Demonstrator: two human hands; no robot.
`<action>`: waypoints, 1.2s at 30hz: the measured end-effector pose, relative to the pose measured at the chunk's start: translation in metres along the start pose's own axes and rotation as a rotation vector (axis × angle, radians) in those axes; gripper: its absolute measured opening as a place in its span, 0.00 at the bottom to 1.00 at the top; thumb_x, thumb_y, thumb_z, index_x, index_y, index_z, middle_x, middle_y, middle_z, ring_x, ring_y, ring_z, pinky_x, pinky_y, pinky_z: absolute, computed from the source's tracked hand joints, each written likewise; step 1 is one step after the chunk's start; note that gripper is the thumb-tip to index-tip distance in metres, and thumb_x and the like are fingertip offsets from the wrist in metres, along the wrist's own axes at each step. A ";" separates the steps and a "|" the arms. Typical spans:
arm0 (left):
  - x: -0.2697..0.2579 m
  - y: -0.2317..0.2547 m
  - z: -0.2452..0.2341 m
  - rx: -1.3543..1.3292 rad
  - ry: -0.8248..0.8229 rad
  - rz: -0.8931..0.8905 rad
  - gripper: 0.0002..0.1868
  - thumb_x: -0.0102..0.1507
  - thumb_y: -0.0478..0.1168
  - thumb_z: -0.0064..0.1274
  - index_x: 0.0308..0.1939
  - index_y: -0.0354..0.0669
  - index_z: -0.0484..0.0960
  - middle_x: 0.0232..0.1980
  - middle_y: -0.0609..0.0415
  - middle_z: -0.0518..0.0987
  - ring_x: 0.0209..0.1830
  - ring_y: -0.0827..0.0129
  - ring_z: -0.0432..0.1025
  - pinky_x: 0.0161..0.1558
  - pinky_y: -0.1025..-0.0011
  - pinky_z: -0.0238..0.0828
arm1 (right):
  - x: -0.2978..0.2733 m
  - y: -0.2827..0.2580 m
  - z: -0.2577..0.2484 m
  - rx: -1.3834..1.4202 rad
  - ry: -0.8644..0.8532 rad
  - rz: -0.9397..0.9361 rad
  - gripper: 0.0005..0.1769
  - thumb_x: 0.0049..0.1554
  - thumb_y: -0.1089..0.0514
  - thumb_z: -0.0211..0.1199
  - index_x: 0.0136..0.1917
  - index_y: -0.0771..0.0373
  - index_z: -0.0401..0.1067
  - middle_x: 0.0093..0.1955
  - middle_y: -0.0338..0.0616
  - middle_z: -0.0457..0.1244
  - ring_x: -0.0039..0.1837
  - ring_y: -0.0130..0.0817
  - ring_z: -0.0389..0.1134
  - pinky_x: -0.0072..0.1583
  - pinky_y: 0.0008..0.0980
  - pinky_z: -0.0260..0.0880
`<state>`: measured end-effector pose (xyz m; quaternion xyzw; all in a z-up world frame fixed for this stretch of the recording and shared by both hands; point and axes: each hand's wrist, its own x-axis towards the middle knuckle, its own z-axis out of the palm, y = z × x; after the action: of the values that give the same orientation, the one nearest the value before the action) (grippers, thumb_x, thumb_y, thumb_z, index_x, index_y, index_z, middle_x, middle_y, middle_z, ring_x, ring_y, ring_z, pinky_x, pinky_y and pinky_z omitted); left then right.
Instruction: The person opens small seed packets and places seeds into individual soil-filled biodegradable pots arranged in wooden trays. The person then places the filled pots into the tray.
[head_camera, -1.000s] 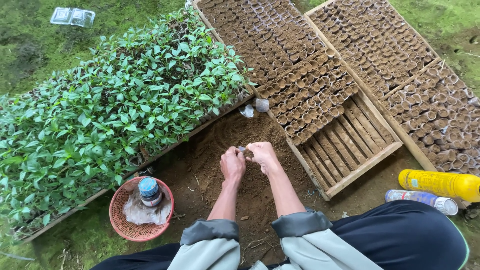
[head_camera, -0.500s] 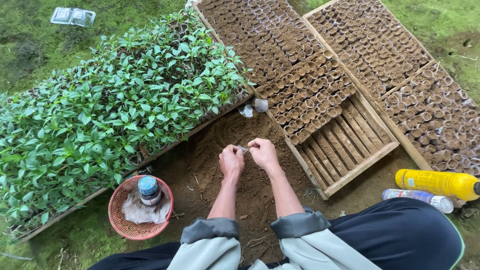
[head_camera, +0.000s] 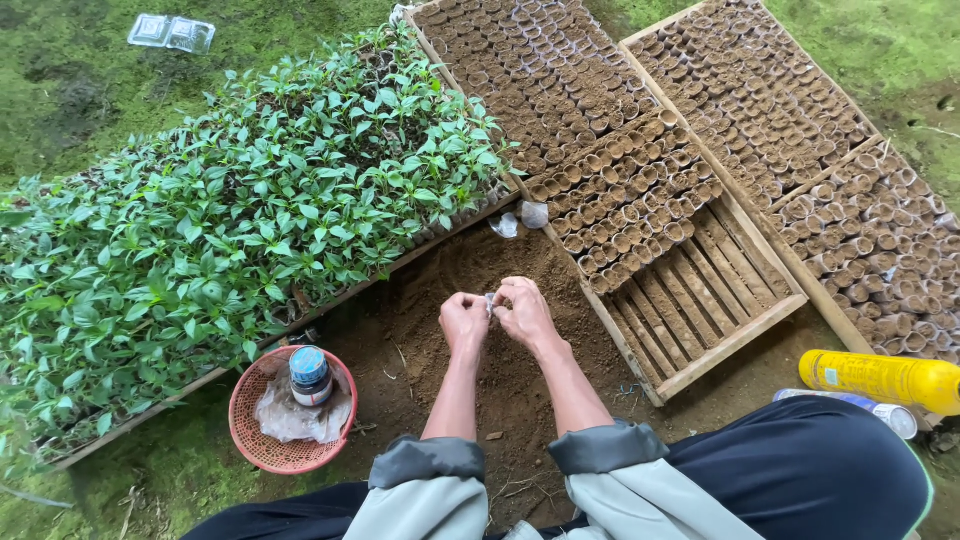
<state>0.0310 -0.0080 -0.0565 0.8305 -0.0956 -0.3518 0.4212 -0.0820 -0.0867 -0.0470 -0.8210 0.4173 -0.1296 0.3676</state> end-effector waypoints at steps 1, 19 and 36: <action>0.009 -0.013 0.009 -0.003 0.000 0.000 0.08 0.55 0.42 0.55 0.32 0.50 0.89 0.37 0.45 0.86 0.48 0.48 0.80 0.49 0.54 0.75 | 0.000 -0.006 -0.005 -0.003 -0.001 -0.002 0.05 0.46 0.62 0.70 0.38 0.54 0.80 0.59 0.51 0.68 0.70 0.55 0.64 0.71 0.50 0.63; 0.055 -0.036 0.035 -1.292 -0.384 -0.556 0.14 0.70 0.38 0.49 0.52 0.29 0.80 0.49 0.36 0.82 0.37 0.60 0.81 0.40 0.64 0.87 | -0.006 -0.029 -0.028 0.020 0.190 -0.072 0.09 0.56 0.53 0.65 0.49 0.54 0.80 0.61 0.50 0.68 0.66 0.49 0.69 0.67 0.45 0.68; 0.037 -0.013 -0.013 -1.472 -0.461 -0.364 0.16 0.71 0.36 0.46 0.56 0.27 0.81 0.54 0.31 0.82 0.50 0.47 0.80 0.58 0.54 0.80 | -0.006 -0.017 0.068 -0.281 0.198 -0.268 0.38 0.56 0.62 0.56 0.77 0.76 0.52 0.76 0.72 0.52 0.79 0.62 0.51 0.77 0.51 0.48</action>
<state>0.0647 -0.0079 -0.0801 0.2472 0.2144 -0.5509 0.7677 -0.0405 -0.0413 -0.0817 -0.8954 0.3526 -0.1979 0.1863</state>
